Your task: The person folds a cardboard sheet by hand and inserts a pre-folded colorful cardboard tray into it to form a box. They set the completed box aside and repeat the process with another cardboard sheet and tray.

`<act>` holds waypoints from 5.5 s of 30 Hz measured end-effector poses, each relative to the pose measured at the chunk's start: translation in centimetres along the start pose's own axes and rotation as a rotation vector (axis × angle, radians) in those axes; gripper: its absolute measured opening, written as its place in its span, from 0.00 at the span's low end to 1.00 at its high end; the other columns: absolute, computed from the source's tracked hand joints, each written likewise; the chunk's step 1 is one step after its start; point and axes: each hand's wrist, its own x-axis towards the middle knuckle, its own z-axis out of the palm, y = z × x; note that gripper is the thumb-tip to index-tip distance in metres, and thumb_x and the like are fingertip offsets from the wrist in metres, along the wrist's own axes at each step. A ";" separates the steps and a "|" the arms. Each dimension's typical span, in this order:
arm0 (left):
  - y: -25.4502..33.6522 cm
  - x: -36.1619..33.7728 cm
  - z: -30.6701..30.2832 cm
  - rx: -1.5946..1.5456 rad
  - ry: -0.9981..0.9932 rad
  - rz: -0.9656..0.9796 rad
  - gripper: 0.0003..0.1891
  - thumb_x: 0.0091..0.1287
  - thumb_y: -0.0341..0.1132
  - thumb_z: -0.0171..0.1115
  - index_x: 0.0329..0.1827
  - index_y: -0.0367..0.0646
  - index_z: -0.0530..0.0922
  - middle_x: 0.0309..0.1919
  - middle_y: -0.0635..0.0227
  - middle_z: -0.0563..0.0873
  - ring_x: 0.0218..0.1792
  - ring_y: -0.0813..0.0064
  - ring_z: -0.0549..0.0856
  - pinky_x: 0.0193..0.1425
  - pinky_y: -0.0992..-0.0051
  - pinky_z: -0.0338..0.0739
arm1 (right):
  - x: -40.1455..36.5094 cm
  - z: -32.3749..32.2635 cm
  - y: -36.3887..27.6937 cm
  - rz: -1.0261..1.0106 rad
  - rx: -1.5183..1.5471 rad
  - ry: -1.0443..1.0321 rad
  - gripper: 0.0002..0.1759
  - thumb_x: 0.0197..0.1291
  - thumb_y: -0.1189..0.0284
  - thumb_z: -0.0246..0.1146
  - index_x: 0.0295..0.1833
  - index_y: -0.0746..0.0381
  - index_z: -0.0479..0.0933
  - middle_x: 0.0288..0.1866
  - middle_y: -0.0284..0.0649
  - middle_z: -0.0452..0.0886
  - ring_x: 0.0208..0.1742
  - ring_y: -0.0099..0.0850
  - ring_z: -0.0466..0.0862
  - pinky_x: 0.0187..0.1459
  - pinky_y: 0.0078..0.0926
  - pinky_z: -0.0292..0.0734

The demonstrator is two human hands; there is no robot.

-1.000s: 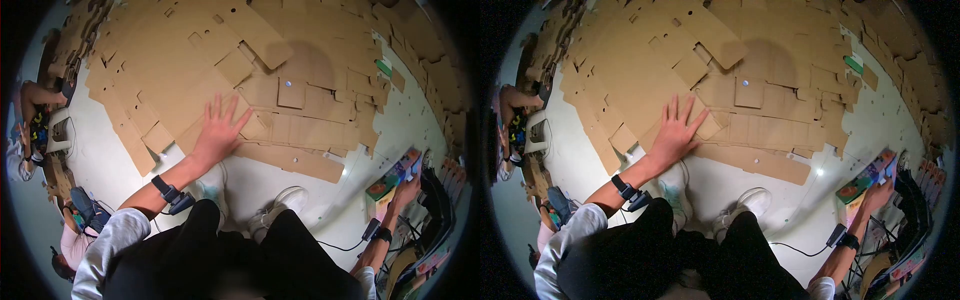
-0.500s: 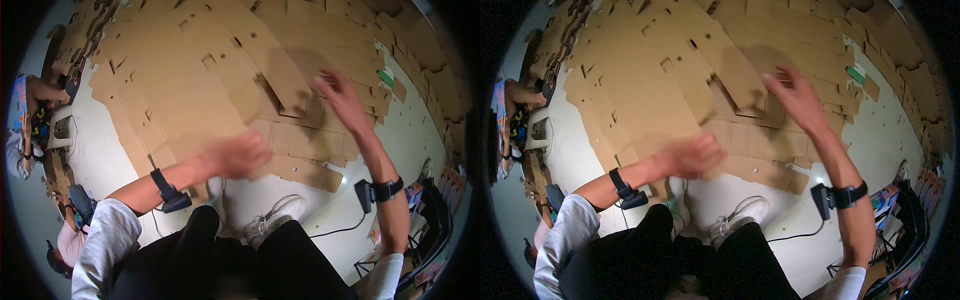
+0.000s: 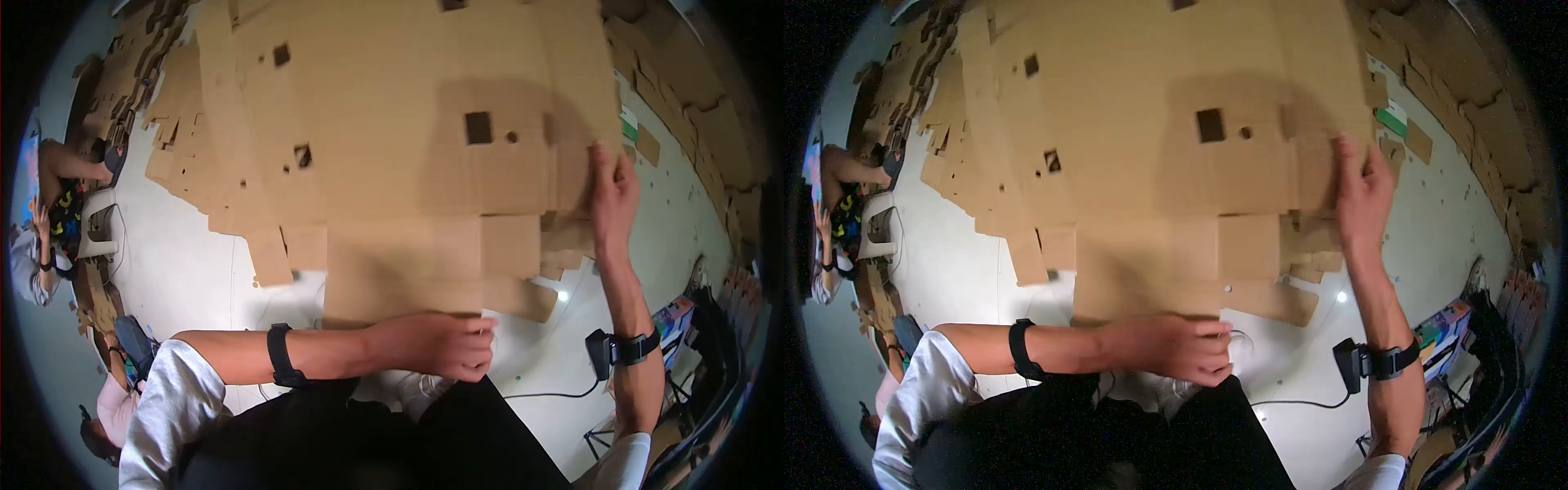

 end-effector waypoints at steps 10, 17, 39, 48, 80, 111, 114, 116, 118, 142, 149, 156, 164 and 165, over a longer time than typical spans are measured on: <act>-6.7 -4.3 -1.8 0.173 -0.048 -0.904 0.33 0.69 0.40 0.72 0.78 0.50 0.77 0.75 0.45 0.74 0.77 0.41 0.72 0.81 0.46 0.68 | 0.1 -7.6 10.2 -0.059 -0.607 -0.022 0.26 0.74 0.63 0.68 0.69 0.64 0.73 0.46 0.58 0.87 0.50 0.55 0.89 0.54 0.49 0.84; -9.5 -12.0 -3.5 -0.064 0.141 -1.475 0.29 0.78 0.35 0.64 0.81 0.45 0.72 0.82 0.42 0.65 0.77 0.43 0.74 0.81 0.58 0.72 | -4.6 -4.8 11.4 -0.084 -0.685 -0.674 0.13 0.70 0.73 0.66 0.56 0.66 0.76 0.47 0.50 0.86 0.50 0.55 0.87 0.55 0.50 0.83; -5.8 -15.5 -3.8 -0.890 0.213 -1.246 0.37 0.78 0.23 0.55 0.90 0.45 0.58 0.83 0.55 0.68 0.75 0.55 0.79 0.79 0.64 0.75 | -9.2 0.5 4.7 0.328 -0.342 -0.669 0.27 0.79 0.63 0.57 0.73 0.71 0.69 0.53 0.66 0.87 0.57 0.60 0.87 0.63 0.51 0.80; -2.8 -14.7 -4.1 -0.226 0.167 -0.939 0.47 0.64 0.35 0.77 0.87 0.41 0.64 0.81 0.50 0.73 0.83 0.44 0.69 0.86 0.58 0.66 | -13.2 1.2 -1.1 0.271 -0.575 -1.266 0.23 0.81 0.62 0.55 0.65 0.73 0.73 0.49 0.68 0.87 0.49 0.65 0.88 0.60 0.55 0.82; -4.1 -15.8 -1.7 -0.552 -0.007 -0.919 0.32 0.72 0.42 0.67 0.79 0.47 0.74 0.78 0.56 0.78 0.84 0.48 0.69 0.87 0.55 0.67 | -18.9 -7.4 8.8 0.178 -0.311 -0.374 0.41 0.68 0.72 0.69 0.86 0.59 0.64 0.39 0.46 0.82 0.33 0.34 0.80 0.41 0.33 0.80; 2.7 -22.9 -5.8 -0.573 0.273 -1.943 0.35 0.74 0.28 0.64 0.84 0.65 0.72 0.81 0.53 0.62 0.76 0.57 0.73 0.77 0.63 0.74 | -10.5 2.6 -0.8 -0.280 -0.390 -1.216 0.21 0.68 0.73 0.69 0.66 0.66 0.83 0.60 0.49 0.88 0.57 0.49 0.87 0.62 0.41 0.84; 2.1 -23.6 -6.5 -0.953 0.579 -1.948 0.34 0.73 0.27 0.59 0.85 0.54 0.71 0.82 0.56 0.70 0.60 0.67 0.87 0.68 0.72 0.82 | -10.3 0.5 -0.8 -0.596 -0.541 -1.167 0.24 0.66 0.69 0.71 0.67 0.57 0.83 0.79 0.45 0.76 0.77 0.46 0.76 0.76 0.45 0.74; 0.9 -22.9 -9.1 -1.512 1.025 -1.857 0.34 0.72 0.26 0.57 0.84 0.48 0.71 0.80 0.56 0.72 0.60 0.67 0.87 0.70 0.71 0.82 | -10.6 -0.4 0.0 -0.701 -0.712 -0.983 0.30 0.62 0.66 0.74 0.71 0.51 0.82 0.83 0.43 0.71 0.81 0.47 0.71 0.79 0.47 0.70; -0.3 -21.5 -9.5 -1.462 1.031 -1.762 0.36 0.69 0.19 0.55 0.83 0.42 0.71 0.80 0.56 0.72 0.60 0.67 0.87 0.72 0.71 0.83 | -11.1 -0.7 0.6 -0.707 -0.818 -0.808 0.35 0.59 0.63 0.76 0.75 0.44 0.80 0.86 0.42 0.67 0.83 0.49 0.68 0.81 0.49 0.68; -5.0 -3.9 -7.7 -0.785 -0.504 -1.293 0.10 0.77 0.36 0.65 0.57 0.45 0.83 0.55 0.58 0.85 0.54 0.56 0.84 0.54 0.59 0.79 | -12.0 -1.1 0.3 -0.429 -0.742 -0.739 0.24 0.63 0.68 0.76 0.63 0.58 0.79 0.79 0.46 0.72 0.60 0.45 0.85 0.64 0.46 0.82; -3.0 -10.1 -7.8 -0.147 -0.335 -0.605 0.21 0.75 0.34 0.68 0.70 0.53 0.83 0.76 0.70 0.78 0.77 0.61 0.75 0.78 0.58 0.75 | -11.6 -2.4 1.1 -0.264 -0.535 -0.780 0.20 0.66 0.76 0.72 0.63 0.59 0.79 0.82 0.42 0.70 0.67 0.50 0.85 0.69 0.46 0.84; -3.7 -11.5 -6.4 -0.251 -0.047 -0.823 0.29 0.61 0.35 0.83 0.65 0.48 0.82 0.71 0.59 0.77 0.77 0.48 0.70 0.81 0.52 0.68 | -11.4 -3.6 2.2 -0.021 -0.092 -0.752 0.12 0.74 0.78 0.64 0.60 0.62 0.84 0.85 0.42 0.71 0.69 0.41 0.85 0.71 0.38 0.80; -2.9 -12.7 -3.4 -0.362 0.233 -1.014 0.42 0.58 0.31 0.86 0.74 0.41 0.71 0.68 0.55 0.76 0.69 0.54 0.78 0.73 0.56 0.76 | -12.0 -4.2 3.0 0.514 0.417 -0.369 0.22 0.88 0.59 0.51 0.61 0.64 0.83 0.61 0.40 0.85 0.60 0.30 0.85 0.63 0.31 0.80; -2.6 -12.7 -3.2 -0.374 0.272 -1.053 0.43 0.58 0.30 0.86 0.76 0.40 0.69 0.68 0.56 0.77 0.68 0.57 0.80 0.72 0.57 0.78 | -12.6 -4.2 3.5 0.439 0.329 -0.325 0.20 0.87 0.60 0.54 0.61 0.64 0.83 0.57 0.39 0.83 0.56 0.30 0.83 0.61 0.31 0.79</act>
